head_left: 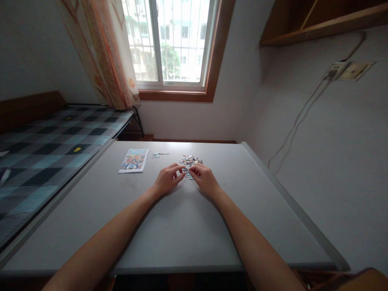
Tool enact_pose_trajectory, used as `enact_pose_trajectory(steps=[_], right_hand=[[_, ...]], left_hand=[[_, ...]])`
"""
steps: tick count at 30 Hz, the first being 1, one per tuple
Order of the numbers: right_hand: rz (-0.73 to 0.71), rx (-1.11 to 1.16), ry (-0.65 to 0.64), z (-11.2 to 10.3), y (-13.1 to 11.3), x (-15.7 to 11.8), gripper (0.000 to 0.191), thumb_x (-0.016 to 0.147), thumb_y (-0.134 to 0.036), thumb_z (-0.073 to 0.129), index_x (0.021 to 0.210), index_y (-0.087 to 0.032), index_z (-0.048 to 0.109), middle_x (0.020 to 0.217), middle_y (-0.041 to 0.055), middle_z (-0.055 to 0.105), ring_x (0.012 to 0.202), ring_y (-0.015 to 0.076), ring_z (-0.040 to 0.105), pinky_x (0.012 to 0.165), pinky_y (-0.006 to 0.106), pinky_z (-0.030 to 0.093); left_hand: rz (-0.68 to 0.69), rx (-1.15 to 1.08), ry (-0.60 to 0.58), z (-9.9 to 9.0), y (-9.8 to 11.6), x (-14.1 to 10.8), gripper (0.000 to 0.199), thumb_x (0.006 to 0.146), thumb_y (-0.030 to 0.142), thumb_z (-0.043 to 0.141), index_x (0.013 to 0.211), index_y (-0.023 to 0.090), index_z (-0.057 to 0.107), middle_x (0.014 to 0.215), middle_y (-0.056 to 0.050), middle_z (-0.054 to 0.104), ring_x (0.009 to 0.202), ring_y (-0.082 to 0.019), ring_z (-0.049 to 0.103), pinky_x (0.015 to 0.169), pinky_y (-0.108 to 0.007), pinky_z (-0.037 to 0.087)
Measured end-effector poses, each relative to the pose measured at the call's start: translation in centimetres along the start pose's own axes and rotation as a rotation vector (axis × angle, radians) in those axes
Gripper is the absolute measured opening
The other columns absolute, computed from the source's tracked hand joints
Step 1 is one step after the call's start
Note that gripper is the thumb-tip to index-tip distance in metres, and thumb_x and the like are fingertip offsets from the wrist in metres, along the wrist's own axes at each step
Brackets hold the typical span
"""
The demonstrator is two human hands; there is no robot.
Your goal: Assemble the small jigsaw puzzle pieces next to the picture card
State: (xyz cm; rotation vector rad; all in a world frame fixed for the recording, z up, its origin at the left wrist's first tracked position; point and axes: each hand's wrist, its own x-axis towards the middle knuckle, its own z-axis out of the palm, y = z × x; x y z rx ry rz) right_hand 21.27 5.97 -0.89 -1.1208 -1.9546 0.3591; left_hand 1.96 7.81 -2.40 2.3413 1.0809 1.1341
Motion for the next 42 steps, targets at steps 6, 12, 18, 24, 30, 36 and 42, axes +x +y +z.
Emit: enact_pose_trajectory(steps=[6, 12, 18, 24, 30, 36, 42], right_hand=[[0.018, 0.009, 0.013, 0.05, 0.23, -0.02, 0.009, 0.088, -0.022, 0.057, 0.083, -0.019, 0.065, 0.076, 0.002, 0.061, 0.069, 0.0146, 0.056, 0.066, 0.026, 0.044], [0.02, 0.007, 0.014, 0.07, 0.3, 0.0, 0.009, 0.087, -0.021, 0.057, 0.084, -0.02, 0.065, 0.076, 0.0017, 0.062, 0.069, 0.0143, 0.056, 0.066, 0.026, 0.045], [0.028, 0.006, 0.008, 0.05, 0.13, 0.08, 0.009, 0.086, -0.019, 0.058, 0.082, -0.02, 0.065, 0.075, 0.0017, 0.061, 0.068, 0.014, 0.055, 0.065, 0.026, 0.045], [0.016, 0.017, 0.007, 0.15, 0.34, 0.07, 0.009, 0.086, -0.019, 0.058, 0.081, -0.02, 0.066, 0.075, 0.0019, 0.061, 0.068, 0.0142, 0.056, 0.065, 0.026, 0.045], [0.022, 0.008, 0.004, 0.36, 0.66, -0.04, 0.009, 0.087, -0.02, 0.058, 0.082, -0.02, 0.066, 0.078, 0.0024, 0.062, 0.071, 0.0148, 0.057, 0.067, 0.026, 0.046], [0.023, 0.007, 0.01, 0.16, 0.37, -0.03, 0.011, 0.088, -0.02, 0.057, 0.08, -0.02, 0.064, 0.077, 0.0025, 0.062, 0.071, 0.0152, 0.056, 0.067, 0.026, 0.045], [0.032, 0.01, 0.027, 0.1, 0.31, -0.01, 0.01, 0.087, -0.019, 0.057, 0.079, -0.019, 0.063, 0.078, 0.0023, 0.061, 0.071, 0.0148, 0.056, 0.066, 0.025, 0.045]], left_hand=[[-0.006, 0.007, 0.0, 0.06, -0.3, 0.02, 0.022, 0.089, 0.035, 0.056, 0.104, 0.022, 0.067, 0.085, 0.0, 0.064, 0.056, -0.007, 0.055, 0.057, -0.02, 0.047], [-0.015, 0.02, 0.007, 0.11, -0.58, 0.02, 0.024, 0.089, 0.038, 0.057, 0.103, 0.022, 0.067, 0.084, 0.0, 0.064, 0.056, -0.007, 0.055, 0.057, -0.02, 0.047], [-0.006, 0.01, -0.012, 0.11, -0.57, -0.07, 0.023, 0.09, 0.037, 0.056, 0.104, 0.022, 0.067, 0.086, 0.0, 0.064, 0.058, -0.007, 0.055, 0.058, -0.02, 0.047], [-0.012, 0.0, -0.025, 0.17, -0.56, -0.06, 0.023, 0.09, 0.037, 0.055, 0.104, 0.023, 0.067, 0.085, 0.0, 0.063, 0.056, -0.007, 0.054, 0.059, -0.021, 0.046], [-0.01, 0.003, -0.022, 0.1, -0.5, -0.01, 0.022, 0.09, 0.036, 0.056, 0.103, 0.023, 0.067, 0.086, 0.0, 0.064, 0.056, -0.007, 0.055, 0.059, -0.02, 0.046], [-0.022, 0.001, -0.02, 0.07, -0.32, 0.0, 0.023, 0.089, 0.036, 0.056, 0.105, 0.023, 0.066, 0.087, 0.0, 0.064, 0.056, -0.007, 0.055, 0.058, -0.02, 0.046], [-0.024, 0.012, 0.043, 0.12, -0.25, 0.03, 0.021, 0.09, 0.034, 0.055, 0.1, 0.021, 0.068, 0.085, 0.0, 0.065, 0.055, -0.006, 0.054, 0.056, -0.019, 0.045]])
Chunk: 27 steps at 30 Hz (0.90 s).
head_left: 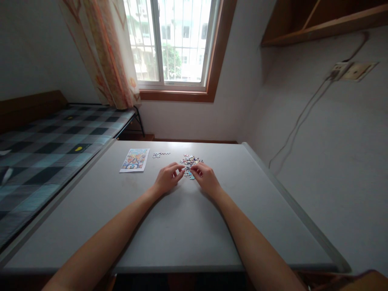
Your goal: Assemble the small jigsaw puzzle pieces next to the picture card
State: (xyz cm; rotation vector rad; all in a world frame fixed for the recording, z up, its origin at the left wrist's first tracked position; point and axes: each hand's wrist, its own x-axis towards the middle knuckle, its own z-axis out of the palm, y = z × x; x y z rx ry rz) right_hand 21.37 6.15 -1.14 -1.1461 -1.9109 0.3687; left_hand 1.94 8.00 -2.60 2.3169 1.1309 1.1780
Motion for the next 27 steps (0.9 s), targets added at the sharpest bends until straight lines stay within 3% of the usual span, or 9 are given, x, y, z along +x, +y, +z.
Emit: enact_pose_trajectory(steps=[27], right_hand=[[-0.01, 0.005, -0.019, 0.08, 0.05, 0.05, 0.009, 0.086, -0.017, 0.058, 0.08, -0.019, 0.064, 0.076, 0.0016, 0.061, 0.069, 0.0141, 0.055, 0.065, 0.025, 0.044]], left_hand=[[0.047, -0.015, 0.006, 0.04, -0.27, -0.09, 0.017, 0.091, 0.029, 0.053, 0.093, 0.02, 0.067, 0.084, -0.001, 0.064, 0.058, -0.007, 0.053, 0.059, -0.02, 0.045]])
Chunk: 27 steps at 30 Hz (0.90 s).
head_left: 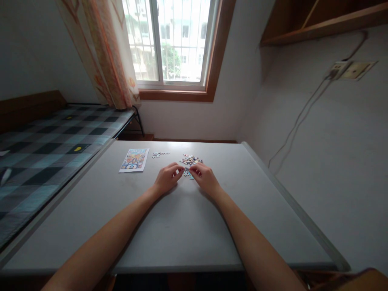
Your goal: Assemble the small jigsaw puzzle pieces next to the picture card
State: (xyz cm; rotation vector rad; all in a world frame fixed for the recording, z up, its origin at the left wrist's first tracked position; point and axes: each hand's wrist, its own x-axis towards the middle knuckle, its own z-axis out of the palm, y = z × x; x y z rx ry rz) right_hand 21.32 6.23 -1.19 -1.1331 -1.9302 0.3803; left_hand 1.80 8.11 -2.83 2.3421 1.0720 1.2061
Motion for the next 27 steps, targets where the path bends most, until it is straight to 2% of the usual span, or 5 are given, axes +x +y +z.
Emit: enact_pose_trajectory(steps=[27], right_hand=[[0.018, -0.012, -0.014, -0.02, 0.1, -0.06, 0.009, 0.087, -0.02, 0.058, 0.081, -0.019, 0.065, 0.077, 0.0021, 0.061, 0.069, 0.0139, 0.056, 0.065, 0.025, 0.045]], left_hand=[[0.001, 0.032, -0.026, -0.13, 0.12, 0.04, 0.019, 0.093, 0.031, 0.051, 0.092, 0.02, 0.067, 0.086, -0.001, 0.065, 0.059, -0.007, 0.054, 0.06, -0.02, 0.046]])
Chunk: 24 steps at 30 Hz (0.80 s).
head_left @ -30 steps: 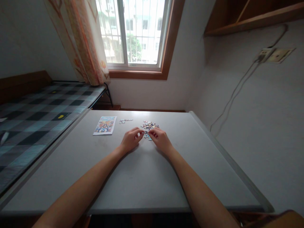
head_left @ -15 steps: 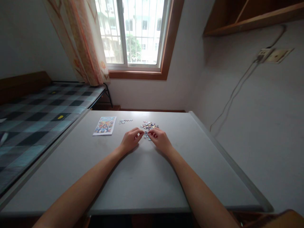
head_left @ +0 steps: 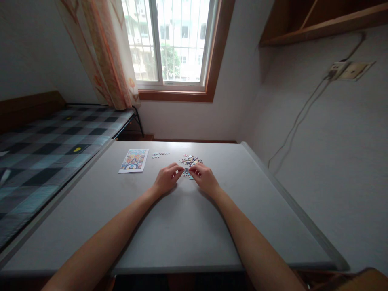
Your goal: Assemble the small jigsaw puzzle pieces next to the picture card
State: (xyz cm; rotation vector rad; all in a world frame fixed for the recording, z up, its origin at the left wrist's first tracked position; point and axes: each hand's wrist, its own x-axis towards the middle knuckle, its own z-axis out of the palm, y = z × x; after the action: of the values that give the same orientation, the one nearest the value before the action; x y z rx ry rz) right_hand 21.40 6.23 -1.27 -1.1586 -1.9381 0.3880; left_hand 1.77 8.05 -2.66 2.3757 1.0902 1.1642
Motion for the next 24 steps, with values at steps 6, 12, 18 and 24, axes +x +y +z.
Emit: enact_pose_trajectory(steps=[6, 12, 18, 24], right_hand=[[-0.002, 0.001, -0.007, -0.05, 0.06, -0.02, 0.01, 0.088, -0.021, 0.058, 0.082, -0.02, 0.065, 0.078, 0.002, 0.061, 0.069, 0.0136, 0.056, 0.066, 0.025, 0.046], [0.007, 0.003, -0.014, -0.02, -0.03, 0.01, 0.009, 0.088, -0.021, 0.058, 0.081, -0.02, 0.065, 0.078, 0.0018, 0.061, 0.069, 0.0135, 0.056, 0.066, 0.025, 0.045], [0.0, 0.001, -0.009, 0.01, 0.02, 0.01, 0.009, 0.087, -0.019, 0.058, 0.081, -0.019, 0.065, 0.079, 0.0017, 0.061, 0.071, 0.0137, 0.056, 0.067, 0.025, 0.045], [0.001, 0.007, -0.008, 0.01, 0.02, -0.04, 0.01, 0.088, -0.019, 0.057, 0.081, -0.02, 0.065, 0.079, 0.0019, 0.061, 0.072, 0.014, 0.056, 0.067, 0.025, 0.045]], left_hand=[[0.002, 0.004, 0.002, -0.03, -0.01, -0.06, 0.019, 0.093, 0.031, 0.051, 0.093, 0.021, 0.067, 0.085, -0.002, 0.065, 0.06, -0.008, 0.055, 0.06, -0.02, 0.046], [-0.004, 0.007, 0.009, -0.02, 0.14, -0.05, 0.018, 0.092, 0.029, 0.052, 0.093, 0.02, 0.067, 0.085, -0.001, 0.065, 0.059, -0.007, 0.055, 0.059, -0.02, 0.046], [-0.012, -0.004, 0.008, 0.04, 0.05, -0.03, 0.017, 0.092, 0.029, 0.052, 0.094, 0.02, 0.066, 0.085, -0.001, 0.064, 0.059, -0.007, 0.054, 0.06, -0.02, 0.046], [-0.024, -0.013, 0.013, 0.08, -0.01, -0.05, 0.016, 0.091, 0.03, 0.053, 0.094, 0.021, 0.066, 0.084, 0.0, 0.064, 0.059, -0.007, 0.054, 0.06, -0.02, 0.046]])
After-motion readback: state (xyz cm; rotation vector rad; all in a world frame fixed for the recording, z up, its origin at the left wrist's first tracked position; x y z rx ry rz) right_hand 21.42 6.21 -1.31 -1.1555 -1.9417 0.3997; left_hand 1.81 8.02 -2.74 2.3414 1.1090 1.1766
